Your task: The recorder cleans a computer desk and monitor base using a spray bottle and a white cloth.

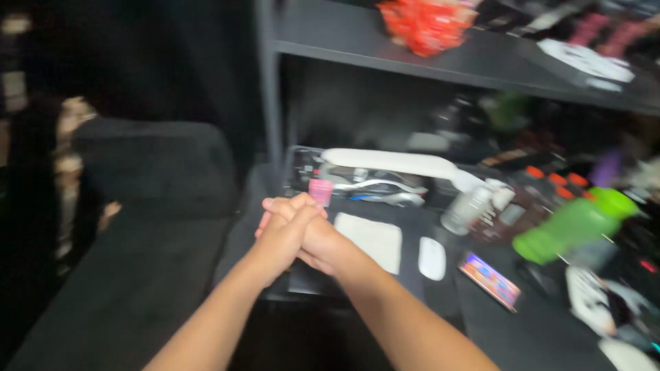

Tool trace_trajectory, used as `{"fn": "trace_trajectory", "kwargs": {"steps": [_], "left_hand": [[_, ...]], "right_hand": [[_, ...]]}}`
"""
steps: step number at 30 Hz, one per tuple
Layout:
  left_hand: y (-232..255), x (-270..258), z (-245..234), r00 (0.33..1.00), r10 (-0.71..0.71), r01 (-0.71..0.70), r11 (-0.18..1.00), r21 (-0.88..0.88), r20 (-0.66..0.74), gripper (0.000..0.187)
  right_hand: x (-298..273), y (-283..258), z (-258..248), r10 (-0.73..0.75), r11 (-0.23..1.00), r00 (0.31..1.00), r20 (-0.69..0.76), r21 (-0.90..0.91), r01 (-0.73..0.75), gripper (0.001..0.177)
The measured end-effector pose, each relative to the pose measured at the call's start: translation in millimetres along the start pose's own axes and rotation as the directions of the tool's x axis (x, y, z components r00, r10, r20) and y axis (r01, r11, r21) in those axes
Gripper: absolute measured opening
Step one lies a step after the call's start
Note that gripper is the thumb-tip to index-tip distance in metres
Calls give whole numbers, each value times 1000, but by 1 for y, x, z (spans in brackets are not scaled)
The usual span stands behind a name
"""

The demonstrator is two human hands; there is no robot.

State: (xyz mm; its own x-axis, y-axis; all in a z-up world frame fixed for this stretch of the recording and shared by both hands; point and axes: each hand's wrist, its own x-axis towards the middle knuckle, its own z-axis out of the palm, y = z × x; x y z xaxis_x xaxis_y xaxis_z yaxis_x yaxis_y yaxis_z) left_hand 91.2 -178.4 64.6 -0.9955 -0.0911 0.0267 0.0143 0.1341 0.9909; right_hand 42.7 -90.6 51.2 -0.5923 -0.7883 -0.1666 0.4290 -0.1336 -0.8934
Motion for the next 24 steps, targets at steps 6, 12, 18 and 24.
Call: {"fn": "trace_trajectory", "kwargs": {"steps": [6, 12, 18, 24], "left_hand": [[-29, 30, 133, 958, 270, -266, 963, -52, 94, 43], [10, 1, 223, 877, 193, -256, 962, 89, 439, 52], [38, -18, 262, 835, 391, -503, 828, 249, 388, 42], [51, -102, 357, 612, 484, -618, 786, -3, 625, 32]], "right_hand": [[-82, 17, -76, -352, 904, 824, -444, 69, 423, 33], [-199, -22, -74, -301, 794, 632, -714, 179, 580, 44], [-355, -27, -67, -254, 934, 383, -888, -123, 335, 47], [-536, 58, -58, -236, 925, -32, -971, -235, 299, 44]]}}
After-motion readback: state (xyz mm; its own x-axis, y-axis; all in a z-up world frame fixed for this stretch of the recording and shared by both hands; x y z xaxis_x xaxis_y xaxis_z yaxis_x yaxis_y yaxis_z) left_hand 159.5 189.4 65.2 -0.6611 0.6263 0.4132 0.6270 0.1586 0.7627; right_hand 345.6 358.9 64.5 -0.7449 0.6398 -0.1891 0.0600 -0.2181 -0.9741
